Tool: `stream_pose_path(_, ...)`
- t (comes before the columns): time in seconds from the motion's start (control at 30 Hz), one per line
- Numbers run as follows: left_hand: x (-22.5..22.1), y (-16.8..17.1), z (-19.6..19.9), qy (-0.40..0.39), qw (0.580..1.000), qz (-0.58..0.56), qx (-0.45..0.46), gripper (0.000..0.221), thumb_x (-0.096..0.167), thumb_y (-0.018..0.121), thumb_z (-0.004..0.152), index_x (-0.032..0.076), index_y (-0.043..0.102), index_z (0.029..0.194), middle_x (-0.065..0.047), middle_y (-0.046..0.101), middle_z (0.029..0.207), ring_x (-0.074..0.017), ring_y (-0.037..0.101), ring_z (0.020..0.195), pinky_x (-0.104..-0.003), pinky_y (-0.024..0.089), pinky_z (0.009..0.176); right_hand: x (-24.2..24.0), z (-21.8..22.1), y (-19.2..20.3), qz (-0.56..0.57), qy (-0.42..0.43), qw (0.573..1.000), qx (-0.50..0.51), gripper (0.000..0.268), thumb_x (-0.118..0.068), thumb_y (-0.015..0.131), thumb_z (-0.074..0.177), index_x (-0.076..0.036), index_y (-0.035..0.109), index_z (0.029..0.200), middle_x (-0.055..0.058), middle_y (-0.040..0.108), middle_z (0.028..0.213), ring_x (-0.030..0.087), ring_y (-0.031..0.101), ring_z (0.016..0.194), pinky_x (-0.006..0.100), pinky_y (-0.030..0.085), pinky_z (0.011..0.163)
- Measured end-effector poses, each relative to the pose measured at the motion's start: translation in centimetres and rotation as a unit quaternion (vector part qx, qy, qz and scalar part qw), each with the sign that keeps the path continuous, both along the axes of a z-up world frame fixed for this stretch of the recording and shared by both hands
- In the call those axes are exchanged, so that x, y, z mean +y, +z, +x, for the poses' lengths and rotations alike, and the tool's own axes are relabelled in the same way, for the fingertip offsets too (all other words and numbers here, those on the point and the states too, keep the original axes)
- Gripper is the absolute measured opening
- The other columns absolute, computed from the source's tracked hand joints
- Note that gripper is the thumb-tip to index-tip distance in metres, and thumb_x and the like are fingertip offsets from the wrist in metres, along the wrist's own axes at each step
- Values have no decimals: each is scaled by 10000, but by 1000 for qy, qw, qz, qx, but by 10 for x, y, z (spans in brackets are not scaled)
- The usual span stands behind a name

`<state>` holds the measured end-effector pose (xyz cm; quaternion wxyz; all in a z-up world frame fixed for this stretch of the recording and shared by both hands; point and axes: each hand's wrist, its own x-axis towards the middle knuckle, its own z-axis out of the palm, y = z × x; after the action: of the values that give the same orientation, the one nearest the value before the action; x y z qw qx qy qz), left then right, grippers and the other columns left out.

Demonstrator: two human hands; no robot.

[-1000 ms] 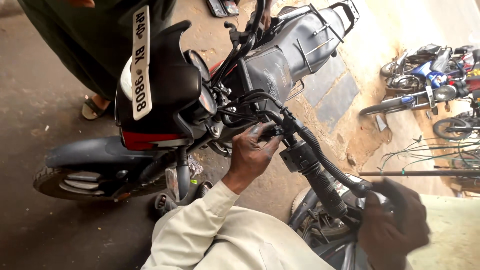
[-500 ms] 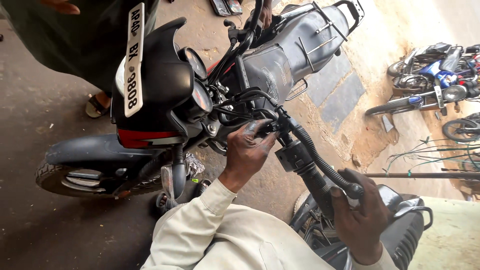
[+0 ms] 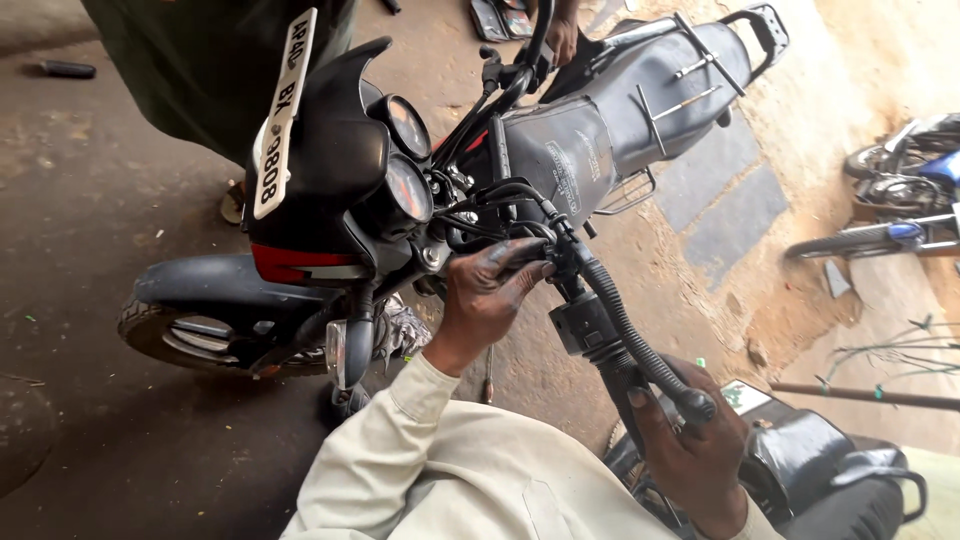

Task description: The person works on the handlebar of a motorcycle, using a screwdriver to loosen a fastener near the handlebar switch housing and then manipulating the grip and switch assembly by hand. A second person holds a phone light nearby while the person continues working on the handlebar components.

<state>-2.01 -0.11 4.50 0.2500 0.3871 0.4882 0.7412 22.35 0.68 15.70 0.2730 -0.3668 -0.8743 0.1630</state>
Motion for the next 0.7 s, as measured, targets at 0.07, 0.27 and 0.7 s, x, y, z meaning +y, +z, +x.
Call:
stream_pose_path(0.07, 1, 1, 7, 23, 1000, -3, -19, 260, 66, 798, 900, -7, 747, 1144, -123, 798, 1009, -125, 755, 881, -276, 611, 759, 3, 2, 1, -20, 5, 1000, -6, 315, -70, 745, 885, 10, 671, 1181, 131, 729, 1093, 188, 716, 948, 308, 553, 829)
stream_pose_path(0.27, 7, -9, 22, 76, 997, -4, 8, 262, 66, 803, 909, -6, 739, 1153, -118, 790, 1037, -128, 753, 920, -275, 612, 800, 11, 9, 3, -70, 2, 997, -10, 368, -85, 764, 848, 12, 675, 1192, 133, 745, 1066, 190, 724, 914, 307, 561, 800)
stream_pose_path(0.7, 4, -3, 30, 94, 995, -42, 16, 275, 119, 775, 933, 30, 744, 1192, -91, 803, 979, -105, 755, 819, -254, 610, 695, 26, 5, 22, 28, 168, 976, 140, 350, -193, 709, 979, 90, 653, 1178, 251, 702, 1112, 265, 735, 987, 286, 591, 813)
